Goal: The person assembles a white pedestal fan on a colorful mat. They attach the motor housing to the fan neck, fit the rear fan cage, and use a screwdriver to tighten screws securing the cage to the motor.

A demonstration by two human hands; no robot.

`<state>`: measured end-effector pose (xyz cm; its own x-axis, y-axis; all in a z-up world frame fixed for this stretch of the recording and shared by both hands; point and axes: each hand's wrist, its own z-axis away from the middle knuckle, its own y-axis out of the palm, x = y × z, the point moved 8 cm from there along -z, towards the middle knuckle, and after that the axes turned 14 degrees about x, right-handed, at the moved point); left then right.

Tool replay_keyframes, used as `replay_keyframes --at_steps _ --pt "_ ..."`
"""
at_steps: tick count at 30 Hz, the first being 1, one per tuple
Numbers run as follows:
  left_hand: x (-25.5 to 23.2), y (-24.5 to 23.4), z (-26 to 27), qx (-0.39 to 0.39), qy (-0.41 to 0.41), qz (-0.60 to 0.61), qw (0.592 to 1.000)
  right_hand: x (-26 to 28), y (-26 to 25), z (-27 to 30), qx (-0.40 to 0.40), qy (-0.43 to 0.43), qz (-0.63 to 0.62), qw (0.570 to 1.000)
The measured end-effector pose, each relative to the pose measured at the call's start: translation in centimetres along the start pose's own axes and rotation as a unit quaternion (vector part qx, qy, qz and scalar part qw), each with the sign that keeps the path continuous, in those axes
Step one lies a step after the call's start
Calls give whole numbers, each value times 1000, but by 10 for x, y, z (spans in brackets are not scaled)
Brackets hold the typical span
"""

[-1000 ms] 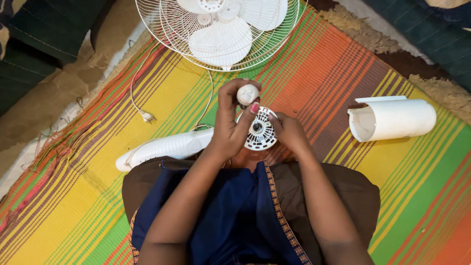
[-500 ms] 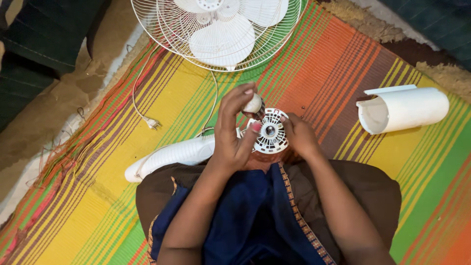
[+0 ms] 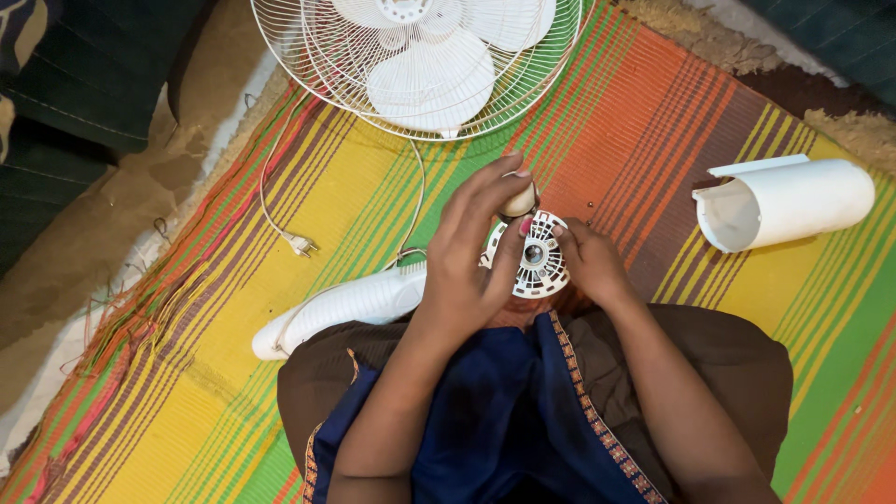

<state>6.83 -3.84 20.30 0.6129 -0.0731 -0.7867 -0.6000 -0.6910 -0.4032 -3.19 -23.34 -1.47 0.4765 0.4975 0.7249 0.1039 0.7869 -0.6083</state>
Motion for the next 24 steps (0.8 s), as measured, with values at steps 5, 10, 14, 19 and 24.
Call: replay_keyframes --at_steps 5,10,14,19,24 --pt "2 -1 -4 -25 1 31 999 7 -4 2 -12 -55 23 998" --pt "6 -4 -2 -16 -18 -45 999 2 -1 2 10 6 15 1000" --pt "2 -1 -2 12 6 -36 999 9 -2 3 3 -4 15 1000" --pt "2 0 -2 -5 17 48 999 7 -2 4 15 11 24 1000" --pt "7 -2 -2 -48 -12 13 999 7 -3 5 18 22 22 999"
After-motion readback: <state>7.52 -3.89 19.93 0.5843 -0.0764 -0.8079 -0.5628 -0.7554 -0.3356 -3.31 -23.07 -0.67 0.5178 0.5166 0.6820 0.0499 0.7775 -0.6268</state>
